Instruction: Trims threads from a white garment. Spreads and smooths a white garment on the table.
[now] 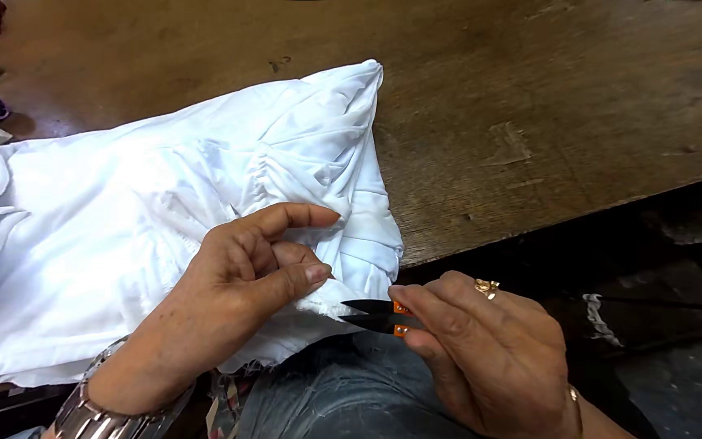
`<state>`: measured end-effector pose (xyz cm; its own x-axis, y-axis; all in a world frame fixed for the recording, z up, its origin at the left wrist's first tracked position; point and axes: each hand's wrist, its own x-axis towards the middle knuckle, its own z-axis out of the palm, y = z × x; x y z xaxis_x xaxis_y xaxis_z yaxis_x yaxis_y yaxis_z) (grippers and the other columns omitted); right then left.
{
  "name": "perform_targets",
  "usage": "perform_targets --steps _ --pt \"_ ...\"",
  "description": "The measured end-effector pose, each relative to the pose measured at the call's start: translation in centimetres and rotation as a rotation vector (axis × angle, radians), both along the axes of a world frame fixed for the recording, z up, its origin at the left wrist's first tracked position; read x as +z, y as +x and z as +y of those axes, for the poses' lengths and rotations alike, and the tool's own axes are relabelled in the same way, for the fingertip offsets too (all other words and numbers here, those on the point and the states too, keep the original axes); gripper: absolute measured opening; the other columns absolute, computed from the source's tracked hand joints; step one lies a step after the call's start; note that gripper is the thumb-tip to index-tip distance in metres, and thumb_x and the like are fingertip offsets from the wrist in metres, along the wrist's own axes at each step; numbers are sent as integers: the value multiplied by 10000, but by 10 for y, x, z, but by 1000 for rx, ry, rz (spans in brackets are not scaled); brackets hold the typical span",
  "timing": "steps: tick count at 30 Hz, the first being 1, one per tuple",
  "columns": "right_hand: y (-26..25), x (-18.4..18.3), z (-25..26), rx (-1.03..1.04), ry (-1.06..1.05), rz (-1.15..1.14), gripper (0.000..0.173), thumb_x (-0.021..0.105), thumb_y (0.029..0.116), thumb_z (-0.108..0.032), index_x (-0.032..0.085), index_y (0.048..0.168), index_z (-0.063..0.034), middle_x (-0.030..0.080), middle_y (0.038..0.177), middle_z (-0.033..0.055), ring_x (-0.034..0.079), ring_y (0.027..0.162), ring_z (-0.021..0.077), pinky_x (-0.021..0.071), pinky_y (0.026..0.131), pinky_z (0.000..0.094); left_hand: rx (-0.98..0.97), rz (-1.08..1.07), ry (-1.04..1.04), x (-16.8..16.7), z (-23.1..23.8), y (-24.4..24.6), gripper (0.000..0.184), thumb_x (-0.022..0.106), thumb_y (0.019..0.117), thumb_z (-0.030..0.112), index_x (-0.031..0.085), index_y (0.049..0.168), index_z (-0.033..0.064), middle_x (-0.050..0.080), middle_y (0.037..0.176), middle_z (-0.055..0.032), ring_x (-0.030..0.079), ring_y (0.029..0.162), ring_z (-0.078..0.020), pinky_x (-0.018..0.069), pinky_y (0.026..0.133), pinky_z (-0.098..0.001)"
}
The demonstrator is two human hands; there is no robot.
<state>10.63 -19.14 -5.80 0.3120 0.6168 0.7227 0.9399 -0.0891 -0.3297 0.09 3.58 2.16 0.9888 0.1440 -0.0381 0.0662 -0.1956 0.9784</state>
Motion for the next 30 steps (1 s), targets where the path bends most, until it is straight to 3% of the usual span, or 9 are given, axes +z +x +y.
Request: perform_targets --steps 17,21,24,25,27,28,30 --pt "-3 3 15 47 29 -4 311 501 1069 -263 708 1024 -36 564 749 33 514 654 128 372 549 258 -5 38 -4 -3 -2 3 403 596 955 2 595 1356 43 717 783 -73 632 592 -91 499 509 -159" --pt "2 5 3 306 20 184 380 421 1108 -301 700 1002 -66 589 769 15 551 687 78 429 583 217 -1 54 -35 -2 0 2 400 582 965 -4 593 1362 44 725 797 -80 649 614 -94 516 526 -167" --pt "5 5 -2 429 96 458 479 357 1123 -400 675 1014 -57 620 812 11 595 741 24 493 642 165 -25 34 -48 -3 4 1 404 552 975 2 587 1375 46 724 807 -73 647 622 -80 510 525 -159" --pt "5 5 -1 431 136 556 460 401 1107 -437 656 1020 -64 606 822 -6 574 740 4 477 638 149 -39 25 -53 -4 5 1 405 545 978 4 582 1379 44 725 814 -73 650 629 -80 515 531 -160" --pt "3 4 4 379 198 679 339 612 1023 -435 639 1042 -98 579 837 -66 523 711 -53 441 605 99 -54 14 -58 -4 6 2 411 542 978 10 575 1386 42 727 823 -72 654 632 -77 521 535 -158" --pt "0 3 9 329 214 694 291 722 957 -364 644 1044 -98 598 846 -72 525 694 -56 442 583 93 -58 13 -61 -3 6 2 415 539 978 12 571 1390 43 724 823 -69 648 628 -72 517 530 -155" --pt "-5 1 19 261 207 695 296 806 879 -242 653 1059 -65 613 840 -56 512 656 -39 428 545 104 -70 11 -62 -3 7 2 417 536 982 15 570 1397 48 717 819 -63 630 614 -63 498 513 -145"
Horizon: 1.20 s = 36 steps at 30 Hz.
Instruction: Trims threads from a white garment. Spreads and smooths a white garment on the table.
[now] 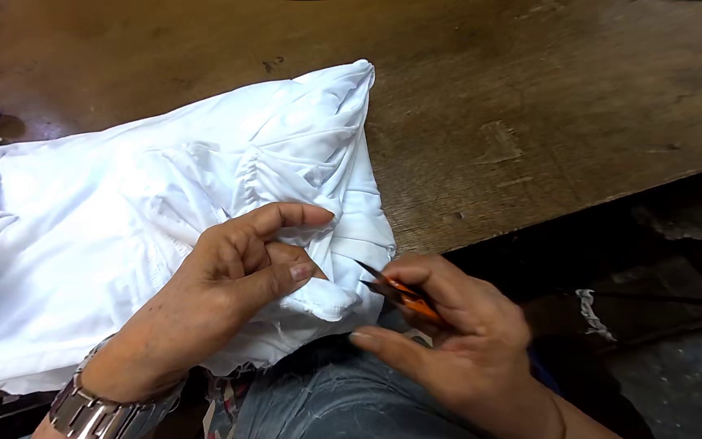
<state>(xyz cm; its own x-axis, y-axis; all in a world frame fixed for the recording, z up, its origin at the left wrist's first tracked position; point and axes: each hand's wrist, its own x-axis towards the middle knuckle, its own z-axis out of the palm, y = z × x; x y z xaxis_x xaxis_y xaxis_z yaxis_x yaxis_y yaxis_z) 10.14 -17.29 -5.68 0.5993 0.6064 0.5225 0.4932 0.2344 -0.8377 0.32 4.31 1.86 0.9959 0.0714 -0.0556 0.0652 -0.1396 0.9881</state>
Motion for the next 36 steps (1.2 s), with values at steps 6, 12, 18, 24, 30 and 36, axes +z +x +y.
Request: perform_targets --steps 6,12,18,24,30,36 --pt "11 -6 7 237 23 393 93 632 947 -37 694 1015 -42 615 768 0 534 599 25 464 522 147 -25 -10 11 4 -1 -4 476 608 941 -4 545 1412 23 746 957 -95 693 732 -121 565 611 -183" --pt "15 -10 -9 59 -97 456 101 611 927 -66 692 971 -107 567 688 8 470 501 51 398 432 161 22 -18 -12 4 2 -10 678 661 800 -109 496 1445 18 732 1020 -134 705 734 -180 601 640 -233" --pt "-16 -12 -8 102 14 262 280 785 903 -341 582 865 -150 514 714 -95 459 617 -70 374 535 87 63 -20 45 6 -5 -13 630 681 810 -82 525 1411 27 728 994 -105 702 731 -168 597 615 -223" --pt "-36 -6 18 225 39 477 255 838 859 -198 693 1022 -66 610 725 -58 499 616 -52 418 551 106 109 -38 -53 2 -14 -9 592 667 797 -121 548 1362 7 713 992 -128 692 703 -172 593 588 -218" --pt "-33 -8 23 262 114 431 109 660 978 -67 685 895 -1 610 731 8 532 630 -2 459 577 135 201 -39 -118 7 -16 0 467 627 887 -56 565 1343 26 716 1018 -102 680 699 -99 578 605 -182" --pt "-31 -39 -12 654 -7 -42 199 520 1027 -99 665 938 4 637 775 116 618 700 176 507 626 295 277 -57 -121 12 -12 2 378 569 938 -82 573 1300 27 714 1050 -91 671 726 -68 560 625 -157"
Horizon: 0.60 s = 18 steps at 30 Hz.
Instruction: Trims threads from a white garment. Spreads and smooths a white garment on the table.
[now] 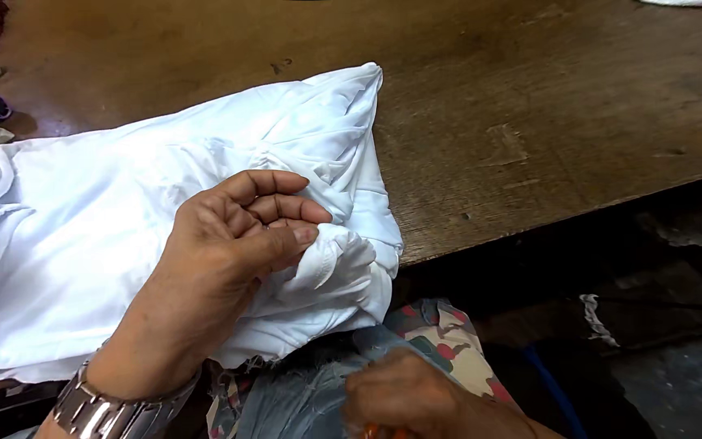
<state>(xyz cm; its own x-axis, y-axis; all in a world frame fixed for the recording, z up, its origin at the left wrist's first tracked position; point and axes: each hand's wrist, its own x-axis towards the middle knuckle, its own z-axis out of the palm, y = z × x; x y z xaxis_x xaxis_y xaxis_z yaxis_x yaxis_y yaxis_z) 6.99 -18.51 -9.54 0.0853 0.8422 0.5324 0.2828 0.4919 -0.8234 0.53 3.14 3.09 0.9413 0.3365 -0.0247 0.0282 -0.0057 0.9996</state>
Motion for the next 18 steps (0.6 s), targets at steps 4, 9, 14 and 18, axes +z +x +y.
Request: perform_targets --steps 4,9,14,18 --pt "7 -24 -27 -76 -173 -205 244 497 1040 -189 628 874 -67 608 731 74 613 656 185 493 562 341 19 -16 -31 2 4 -2 348 548 948 -77 587 1280 21 716 1070 -93 693 792 -82 579 662 -182" --pt "28 -29 -43 -312 -192 -252 168 566 986 -193 647 869 -105 617 732 23 596 662 110 476 571 277 11 -71 10 7 14 -13 396 436 941 -26 566 1314 14 692 1121 -105 707 861 -110 602 710 -220" --pt "36 -15 -39 -411 -107 -20 170 636 996 -191 665 881 -69 637 765 5 588 696 18 490 611 163 60 -146 439 -1 39 -35 345 583 941 68 600 1284 32 676 1182 -91 690 975 -183 601 838 -298" --pt "47 0 -36 -282 -161 32 352 565 1051 -219 537 734 -69 488 694 0 467 636 27 364 549 173 171 -171 628 -2 62 -52 401 599 923 54 549 1320 43 635 1250 -88 672 1022 -222 589 865 -341"
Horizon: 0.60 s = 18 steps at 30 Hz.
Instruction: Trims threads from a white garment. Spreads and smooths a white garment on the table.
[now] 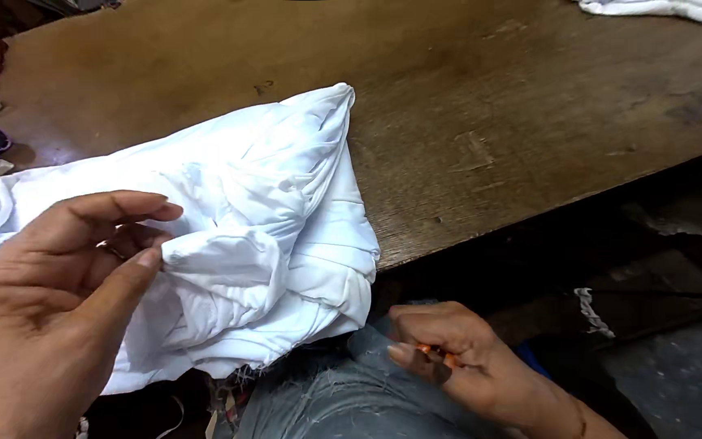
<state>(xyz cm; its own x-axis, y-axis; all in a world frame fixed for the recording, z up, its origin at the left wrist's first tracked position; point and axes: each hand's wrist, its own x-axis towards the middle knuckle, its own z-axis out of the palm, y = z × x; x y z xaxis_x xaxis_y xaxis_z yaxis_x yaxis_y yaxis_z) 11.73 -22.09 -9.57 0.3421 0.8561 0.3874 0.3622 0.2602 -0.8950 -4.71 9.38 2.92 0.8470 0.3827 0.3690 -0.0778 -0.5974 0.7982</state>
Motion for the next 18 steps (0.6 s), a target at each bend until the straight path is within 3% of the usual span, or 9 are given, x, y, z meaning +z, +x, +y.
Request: perform_targets --steps 2,4,6,8,9,11,14,16,18 --pt "4 3 -1 54 -138 -241 185 514 1015 -174 658 931 -93 608 779 5 574 693 75 471 588 248 41 -14 20 2 -1 -1 428 606 923 46 533 1345 41 615 1298 -90 676 1031 -219 595 869 -345" --pt "5 8 -2 -27 -221 -433 296 547 935 -155 715 1179 -159 706 883 -29 660 740 83 558 624 311 72 -20 63 1 -8 4 401 597 935 49 542 1332 50 620 1285 -65 675 1005 -176 589 860 -311" --pt "14 18 -2 -160 -175 -381 199 602 942 -178 738 1086 -174 695 882 -76 639 741 19 565 629 231 86 -40 46 0 -14 10 370 594 931 9 572 1298 54 642 1258 -43 675 1013 -152 585 881 -295" --pt "34 37 -4 -315 -118 -315 73 645 917 -180 712 935 -156 646 822 -94 584 688 -25 518 581 156 104 -45 -12 -3 -16 16 384 598 906 -44 587 1273 71 652 1220 -10 677 978 -106 587 843 -250" --pt "48 47 -5 -421 -141 -348 61 657 915 -196 703 920 -156 635 797 -98 564 660 -29 497 560 153 114 -43 -60 -5 -15 18 391 600 903 -66 595 1268 74 657 1202 -6 679 956 -97 590 823 -243" --pt "80 58 -4 -659 -287 -482 136 657 935 -277 697 931 -146 613 738 -50 541 602 61 452 519 283 132 -31 -152 -11 -12 21 383 595 911 -70 606 1262 82 665 1169 -5 677 932 -95 592 809 -250" --pt "133 55 4 -810 -470 -619 174 656 971 -203 667 963 -30 638 834 158 609 706 345 450 596 575 166 -24 -226 -14 -10 22 341 616 923 -49 633 1234 88 682 1134 -16 683 897 -103 596 778 -253" --pt "161 49 10 -833 -562 -719 186 637 982 -155 653 993 30 663 967 248 657 849 462 478 691 669 164 -33 -230 -13 -9 20 343 630 920 -48 643 1238 81 689 1131 -40 687 872 -123 599 755 -260" --pt "183 43 15 -840 -630 -793 208 607 1006 -142 638 1002 64 655 1013 291 660 914 515 488 729 697 152 -52 -237 -14 -8 18 357 640 905 -58 644 1239 67 693 1129 -58 692 859 -134 604 752 -262"
